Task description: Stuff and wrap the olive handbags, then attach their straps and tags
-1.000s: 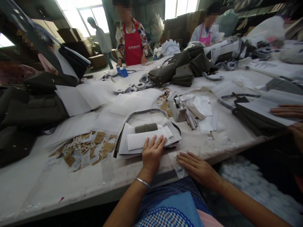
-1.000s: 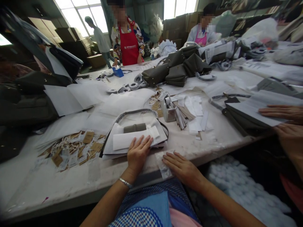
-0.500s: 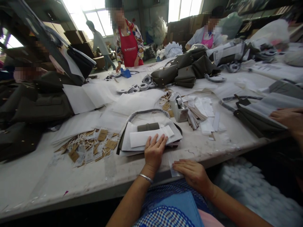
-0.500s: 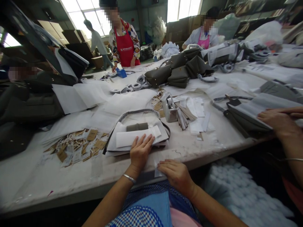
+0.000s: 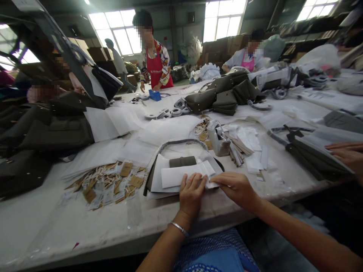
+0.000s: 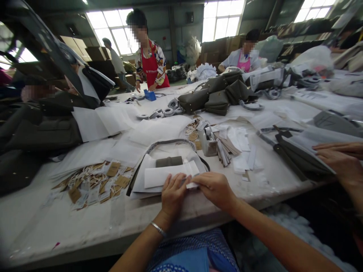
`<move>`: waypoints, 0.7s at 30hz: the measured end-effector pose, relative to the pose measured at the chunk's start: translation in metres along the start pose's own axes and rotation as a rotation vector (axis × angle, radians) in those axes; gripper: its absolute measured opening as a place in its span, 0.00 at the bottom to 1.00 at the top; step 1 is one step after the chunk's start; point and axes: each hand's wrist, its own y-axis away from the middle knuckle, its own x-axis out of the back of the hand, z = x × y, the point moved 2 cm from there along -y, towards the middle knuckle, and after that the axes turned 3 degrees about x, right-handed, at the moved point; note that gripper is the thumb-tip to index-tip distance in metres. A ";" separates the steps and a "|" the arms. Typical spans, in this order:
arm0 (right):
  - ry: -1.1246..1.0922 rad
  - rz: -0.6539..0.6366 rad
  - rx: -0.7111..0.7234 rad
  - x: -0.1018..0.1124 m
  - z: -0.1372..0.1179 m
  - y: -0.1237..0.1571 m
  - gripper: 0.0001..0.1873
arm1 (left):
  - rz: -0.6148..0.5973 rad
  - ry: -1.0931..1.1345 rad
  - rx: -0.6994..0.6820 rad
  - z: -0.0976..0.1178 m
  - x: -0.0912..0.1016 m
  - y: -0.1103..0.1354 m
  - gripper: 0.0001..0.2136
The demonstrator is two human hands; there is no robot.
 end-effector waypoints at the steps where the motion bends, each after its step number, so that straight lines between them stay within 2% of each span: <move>1: -0.004 -0.010 -0.044 -0.003 0.009 -0.009 0.14 | 0.008 0.005 0.001 0.000 0.000 0.000 0.15; 5: 0.023 -0.068 -0.171 -0.017 0.044 -0.034 0.08 | 0.038 0.028 -0.006 -0.001 -0.002 -0.001 0.09; 8: 0.086 -0.117 -0.106 -0.028 0.059 -0.043 0.07 | 0.084 0.061 0.019 -0.001 -0.002 -0.002 0.10; 12: 0.144 -0.141 -0.029 -0.039 0.067 -0.047 0.03 | 0.102 0.084 0.043 -0.002 -0.003 -0.004 0.10; 16: 0.130 -0.208 -0.083 -0.044 0.073 -0.053 0.05 | 0.069 0.099 0.041 -0.003 -0.002 -0.004 0.12; 21: 0.115 -0.290 -0.124 -0.048 0.079 -0.060 0.05 | 0.042 0.064 -0.035 -0.004 0.001 -0.007 0.16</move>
